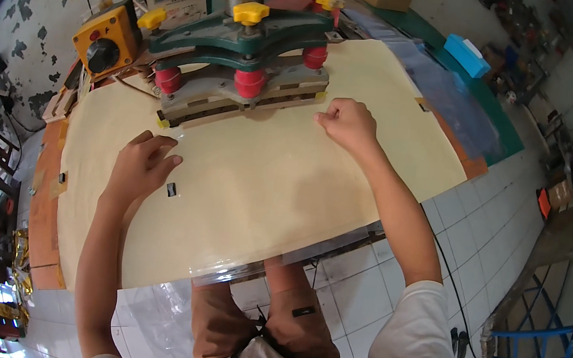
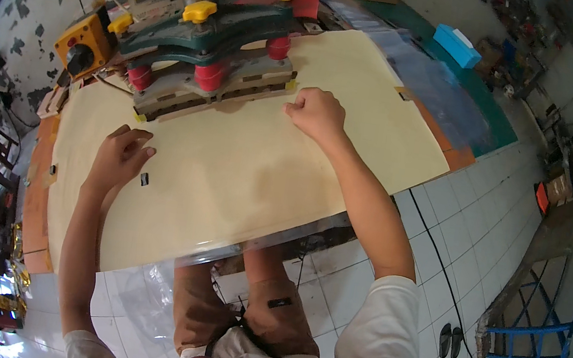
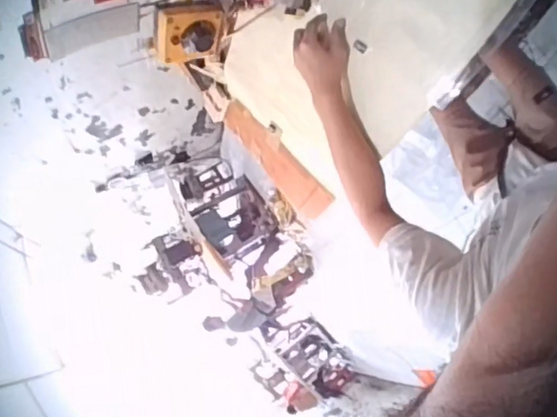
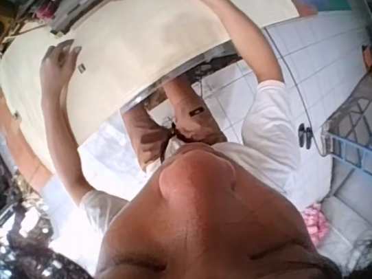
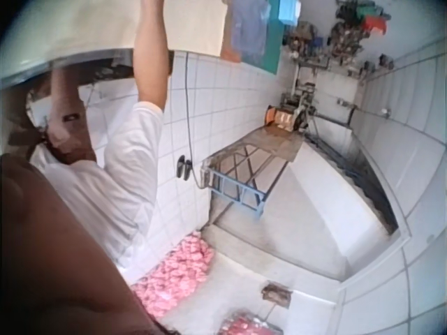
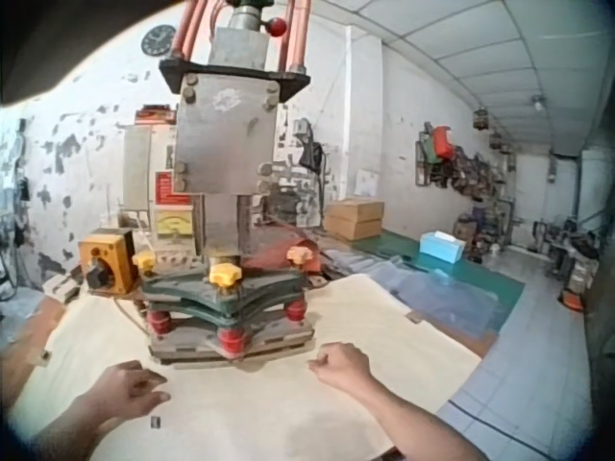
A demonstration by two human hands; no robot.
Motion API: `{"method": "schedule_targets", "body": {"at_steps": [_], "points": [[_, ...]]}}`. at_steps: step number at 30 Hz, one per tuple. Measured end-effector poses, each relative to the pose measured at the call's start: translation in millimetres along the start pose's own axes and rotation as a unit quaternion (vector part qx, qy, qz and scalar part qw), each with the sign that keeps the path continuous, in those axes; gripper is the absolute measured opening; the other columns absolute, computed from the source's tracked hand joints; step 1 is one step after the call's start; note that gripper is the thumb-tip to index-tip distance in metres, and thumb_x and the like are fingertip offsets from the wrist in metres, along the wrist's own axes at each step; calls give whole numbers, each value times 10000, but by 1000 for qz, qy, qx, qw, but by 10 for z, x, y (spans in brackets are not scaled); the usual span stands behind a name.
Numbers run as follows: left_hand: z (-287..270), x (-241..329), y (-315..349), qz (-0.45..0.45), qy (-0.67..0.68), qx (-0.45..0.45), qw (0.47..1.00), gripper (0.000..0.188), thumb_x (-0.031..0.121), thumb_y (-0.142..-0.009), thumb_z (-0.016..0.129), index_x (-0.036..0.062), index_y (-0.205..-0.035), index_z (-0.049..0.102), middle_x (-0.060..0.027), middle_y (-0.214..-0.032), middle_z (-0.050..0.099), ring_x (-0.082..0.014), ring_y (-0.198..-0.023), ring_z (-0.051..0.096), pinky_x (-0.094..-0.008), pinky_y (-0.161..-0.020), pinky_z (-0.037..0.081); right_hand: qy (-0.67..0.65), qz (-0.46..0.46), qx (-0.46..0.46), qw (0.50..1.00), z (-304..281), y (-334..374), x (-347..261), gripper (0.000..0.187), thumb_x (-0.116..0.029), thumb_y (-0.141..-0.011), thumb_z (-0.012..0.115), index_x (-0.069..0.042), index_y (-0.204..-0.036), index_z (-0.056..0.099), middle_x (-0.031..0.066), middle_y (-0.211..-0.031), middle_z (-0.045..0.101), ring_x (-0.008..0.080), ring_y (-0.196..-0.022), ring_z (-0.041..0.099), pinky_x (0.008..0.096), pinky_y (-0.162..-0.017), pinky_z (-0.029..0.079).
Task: The person opens and unfolds a clear plastic sheet by hand, then positions and smooths it flat on a template board.
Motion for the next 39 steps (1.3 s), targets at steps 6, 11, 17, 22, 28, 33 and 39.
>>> {"method": "schedule_targets", "body": {"at_steps": [6,11,17,22,28,33,39], "points": [[17,-4,4,10,22,15,1000,279,155,-822,726,19,-1061,684,-115,-763,528,-216,-616,493,-337,-599,427,-4,-19,0,1000,-33,14,-30,272,-358,-763,742,-103,-698,676,89,-709,686,291,-722,672,410,-679,516],[8,10,-1,-16,27,-9,999,276,140,-837,712,12,-1079,679,-107,-778,526,-196,-631,481,-323,-605,421,-64,-39,-10,997,-221,26,86,270,-356,-764,745,-88,-783,720,105,-743,699,300,-739,679,404,-719,526],[38,-10,-3,-10,39,-6,999,262,136,-838,706,16,-1070,688,-98,-772,524,-184,-605,473,-321,-587,410,-17,19,53,998,-896,-507,729,334,-387,-789,736,-62,-866,734,129,-844,721,265,-821,699,386,-761,525],[1,-13,-22,-12,61,-9,998,254,116,-848,697,14,-1081,681,-80,-770,497,-154,-625,451,-297,-582,387,195,154,170,953,-1362,-1064,1903,561,-411,-806,741,-29,-1201,628,197,-1259,623,323,-1156,603,419,-954,472],[37,-61,-76,8,68,-11,998,253,113,-841,709,11,-1071,681,-68,-751,483,-147,-597,427,-295,-566,370,62,252,207,943,-1508,-1361,2969,588,-369,-790,781,-24,-1241,630,181,-1313,603,305,-1211,579,380,-1006,458],[-6,-74,-18,12,54,-7,998,253,120,-848,709,8,-1073,680,-70,-754,488,-146,-594,426,-294,-564,372,60,211,179,959,-1550,-1334,2647,297,-304,-791,772,-79,-984,745,131,-1076,714,248,-1023,664,368,-914,503],[-43,-57,-7,9,55,-13,998,250,122,-855,708,6,-1074,678,-82,-768,515,-151,-597,442,-297,-571,384,24,79,324,943,-1976,-1266,2053,172,-273,-827,729,-127,-915,751,75,-954,720,212,-896,670,351,-846,504]]}}
Point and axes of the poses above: each hand's wrist, its own y-axis away from the middle knuckle, its own z-axis out of the palm, x = y × z, the point moved 1 cm from there along -y, towards the middle knuckle
